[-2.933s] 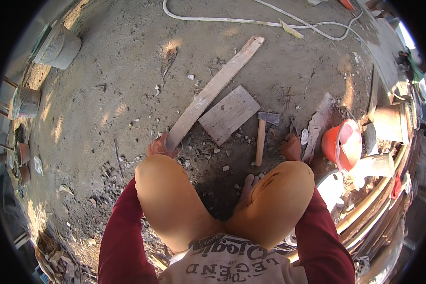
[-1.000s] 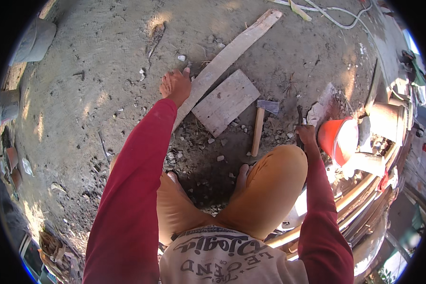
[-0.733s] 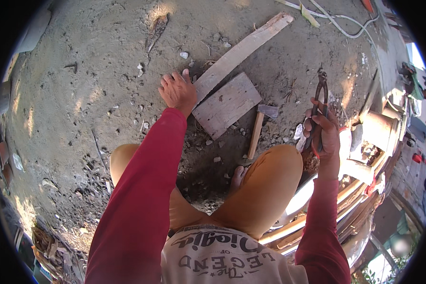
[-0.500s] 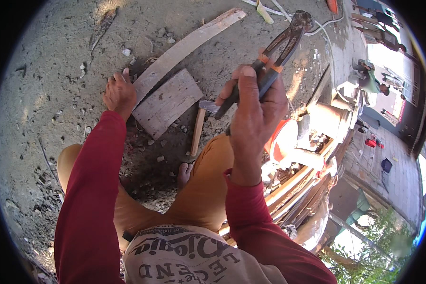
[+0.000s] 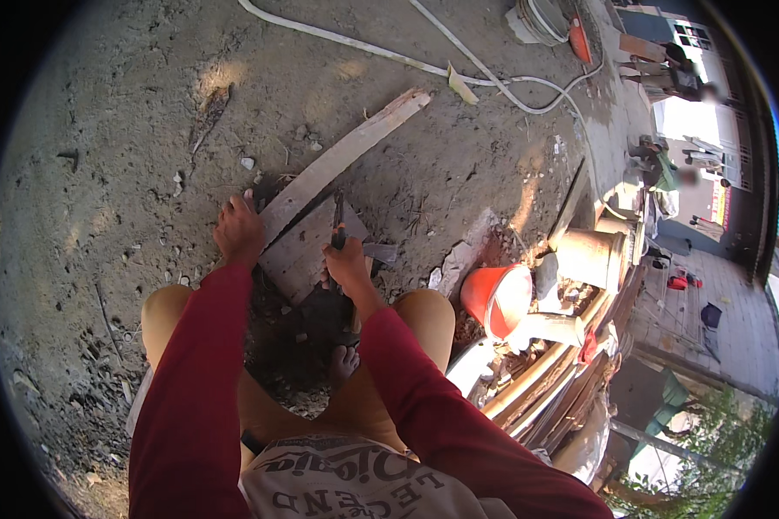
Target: The person kneels on the ground and uses a hammer to split a long piece of wood into smaller sections. They then use pliers to pull out nails from the split wood pieces.
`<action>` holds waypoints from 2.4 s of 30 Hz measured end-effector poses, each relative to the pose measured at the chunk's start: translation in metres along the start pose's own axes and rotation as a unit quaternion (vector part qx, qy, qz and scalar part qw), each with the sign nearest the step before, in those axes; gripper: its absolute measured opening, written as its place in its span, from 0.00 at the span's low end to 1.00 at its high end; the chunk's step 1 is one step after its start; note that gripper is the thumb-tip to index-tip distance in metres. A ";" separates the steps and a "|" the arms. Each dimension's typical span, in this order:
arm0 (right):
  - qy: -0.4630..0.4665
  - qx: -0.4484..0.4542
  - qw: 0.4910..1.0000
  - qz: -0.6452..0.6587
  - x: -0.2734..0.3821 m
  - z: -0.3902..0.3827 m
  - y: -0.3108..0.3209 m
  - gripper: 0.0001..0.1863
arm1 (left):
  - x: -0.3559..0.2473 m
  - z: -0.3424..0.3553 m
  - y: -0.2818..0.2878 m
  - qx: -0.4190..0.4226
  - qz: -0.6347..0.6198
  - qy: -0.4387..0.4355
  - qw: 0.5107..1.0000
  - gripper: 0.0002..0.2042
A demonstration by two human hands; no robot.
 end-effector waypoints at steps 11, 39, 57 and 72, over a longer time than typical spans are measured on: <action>0.016 0.002 1.000 -0.022 -0.015 0.014 0.006 0.08 | -0.006 0.001 -0.003 -0.007 0.001 -0.008 1.000 0.17; -0.039 0.127 0.976 0.173 0.036 -0.034 0.000 0.07 | 0.039 0.006 -0.035 -0.031 0.071 0.114 0.990 0.25; -0.141 0.221 0.960 0.100 0.051 -0.059 0.005 0.16 | -0.014 0.001 -0.003 -0.136 0.077 0.041 0.987 0.17; 0.206 -0.008 0.933 0.293 0.310 -0.066 0.213 0.19 | 0.021 -0.005 -0.048 -0.145 0.077 0.077 0.983 0.16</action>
Point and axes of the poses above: each hand's wrist, its own z-axis towards the middle knuckle, its own y-axis out of the back of the hand, x = y × z, the point moved 5 cm from there along z, towards the middle knuckle, and after that the axes turned 13 degrees about -z, right-handed, at the moved point
